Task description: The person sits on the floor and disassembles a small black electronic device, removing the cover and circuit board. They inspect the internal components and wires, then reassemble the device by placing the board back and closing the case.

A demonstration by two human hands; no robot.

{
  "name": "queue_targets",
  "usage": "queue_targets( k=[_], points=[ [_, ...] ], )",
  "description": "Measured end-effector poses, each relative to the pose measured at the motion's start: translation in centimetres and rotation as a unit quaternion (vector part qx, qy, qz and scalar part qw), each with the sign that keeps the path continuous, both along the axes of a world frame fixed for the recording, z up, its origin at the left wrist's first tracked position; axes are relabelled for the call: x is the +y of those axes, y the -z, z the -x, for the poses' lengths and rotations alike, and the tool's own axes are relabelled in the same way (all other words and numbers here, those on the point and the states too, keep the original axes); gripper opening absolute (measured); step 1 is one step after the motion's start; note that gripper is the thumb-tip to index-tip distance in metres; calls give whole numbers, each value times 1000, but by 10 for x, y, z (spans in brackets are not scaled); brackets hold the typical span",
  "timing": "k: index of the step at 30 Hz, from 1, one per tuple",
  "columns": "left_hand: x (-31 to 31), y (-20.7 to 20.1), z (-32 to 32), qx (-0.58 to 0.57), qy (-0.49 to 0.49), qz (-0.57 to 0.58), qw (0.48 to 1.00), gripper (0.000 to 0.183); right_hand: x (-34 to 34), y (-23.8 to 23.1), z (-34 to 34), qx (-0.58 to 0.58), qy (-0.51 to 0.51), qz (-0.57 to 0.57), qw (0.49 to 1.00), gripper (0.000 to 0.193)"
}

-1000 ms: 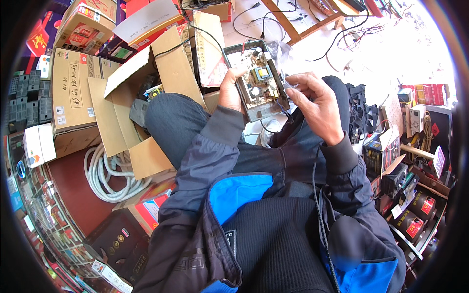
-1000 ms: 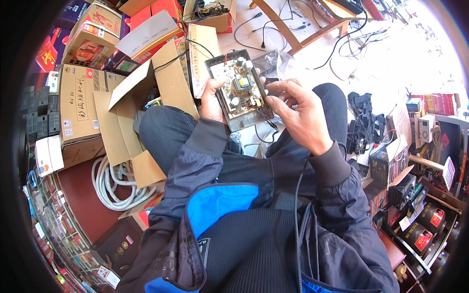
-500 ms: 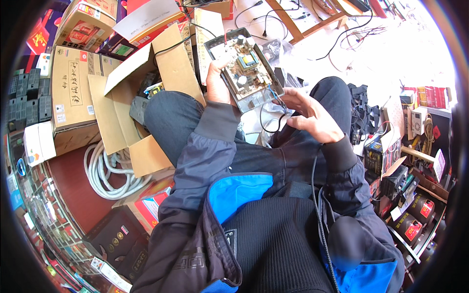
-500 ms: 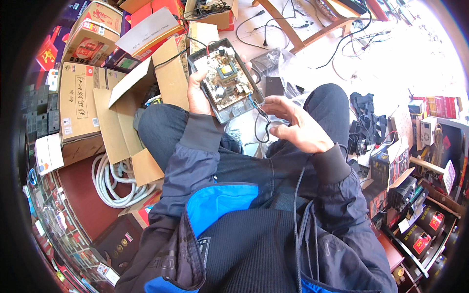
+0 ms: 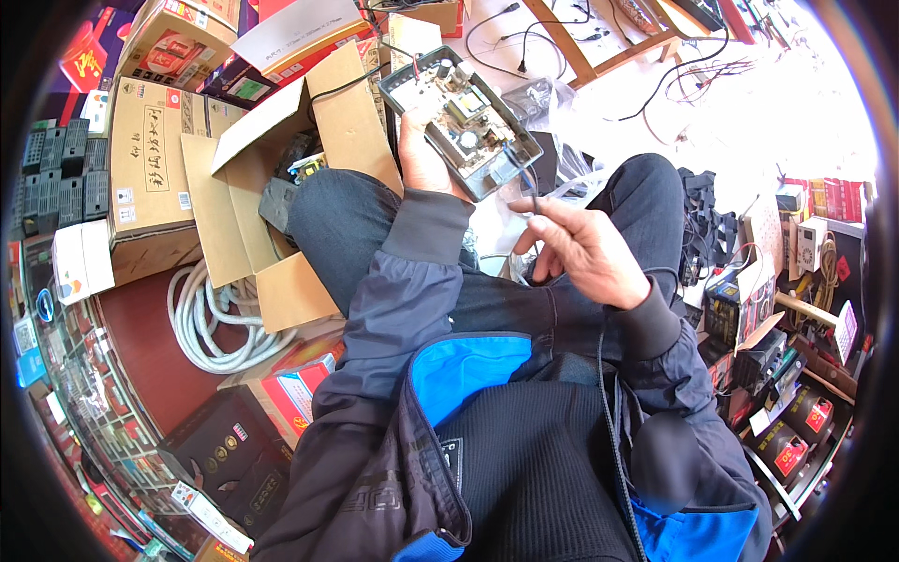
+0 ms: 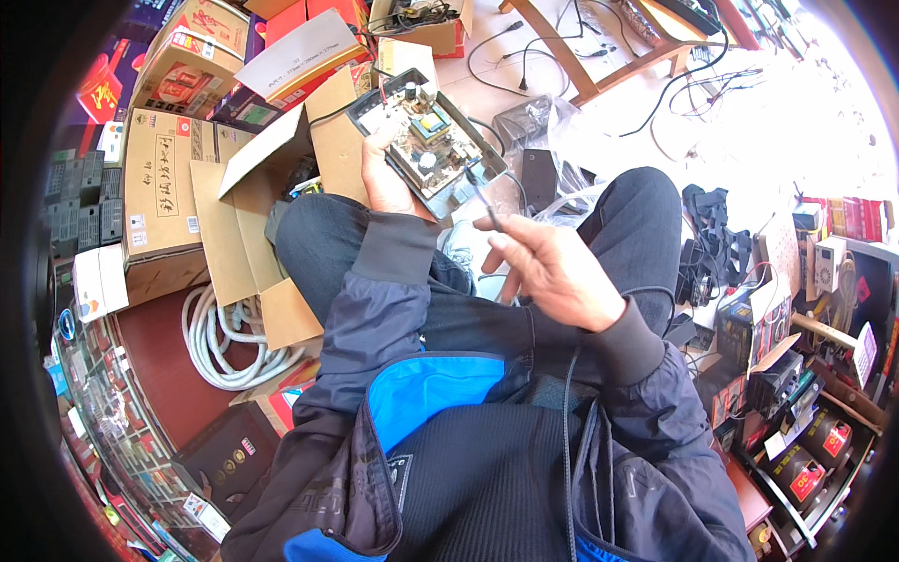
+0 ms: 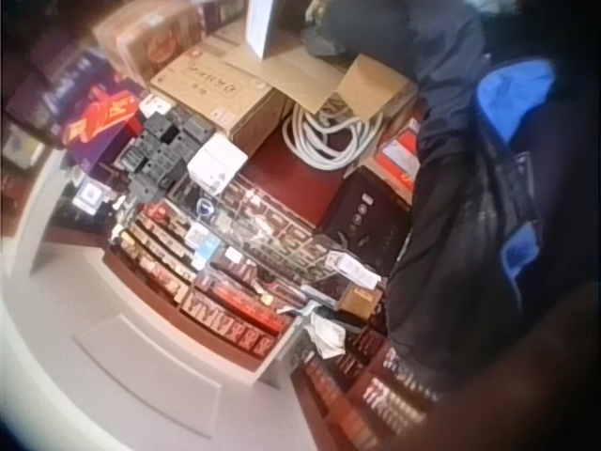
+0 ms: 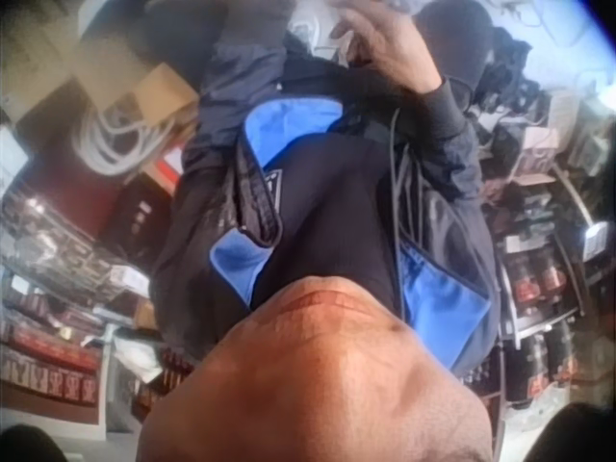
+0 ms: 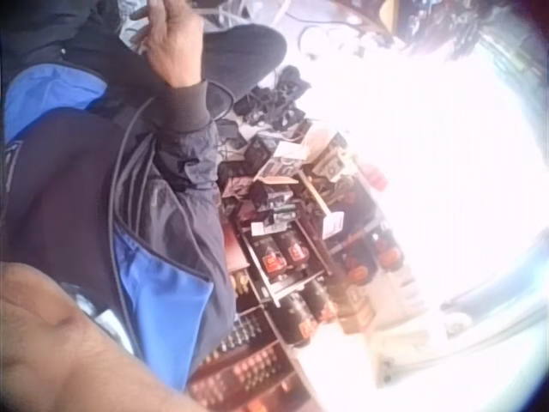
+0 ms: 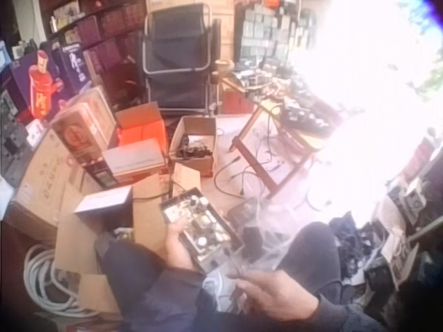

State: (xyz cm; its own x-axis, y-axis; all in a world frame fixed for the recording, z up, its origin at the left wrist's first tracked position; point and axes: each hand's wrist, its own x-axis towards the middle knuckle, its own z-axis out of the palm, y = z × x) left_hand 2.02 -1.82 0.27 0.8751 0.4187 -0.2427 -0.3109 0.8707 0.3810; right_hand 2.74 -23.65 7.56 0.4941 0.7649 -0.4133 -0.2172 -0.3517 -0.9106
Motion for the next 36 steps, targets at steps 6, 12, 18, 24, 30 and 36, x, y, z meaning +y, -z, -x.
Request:
queue_targets(
  k=[6,12,18,24,30,36],
  points=[
    [-4,0,0,-13,12,0,1000,55,26,-3,17,23,18,16,999,21],
    [-5,0,3,-3,8,2,1000,55,37,16,22,128,82,-37,988,21],
    [-6,-2,2,-12,12,-1,1000,54,36,20,22,126,89,-53,987,22],
    [-4,0,4,-3,18,11,1000,56,37,15,19,106,70,2,992,24],
    [-4,5,3,-21,19,2,1000,60,36,8,18,85,51,20,995,26],
    [-4,4,4,-52,45,-4,998,63,33,11,17,68,24,24,997,30]
  ],
)
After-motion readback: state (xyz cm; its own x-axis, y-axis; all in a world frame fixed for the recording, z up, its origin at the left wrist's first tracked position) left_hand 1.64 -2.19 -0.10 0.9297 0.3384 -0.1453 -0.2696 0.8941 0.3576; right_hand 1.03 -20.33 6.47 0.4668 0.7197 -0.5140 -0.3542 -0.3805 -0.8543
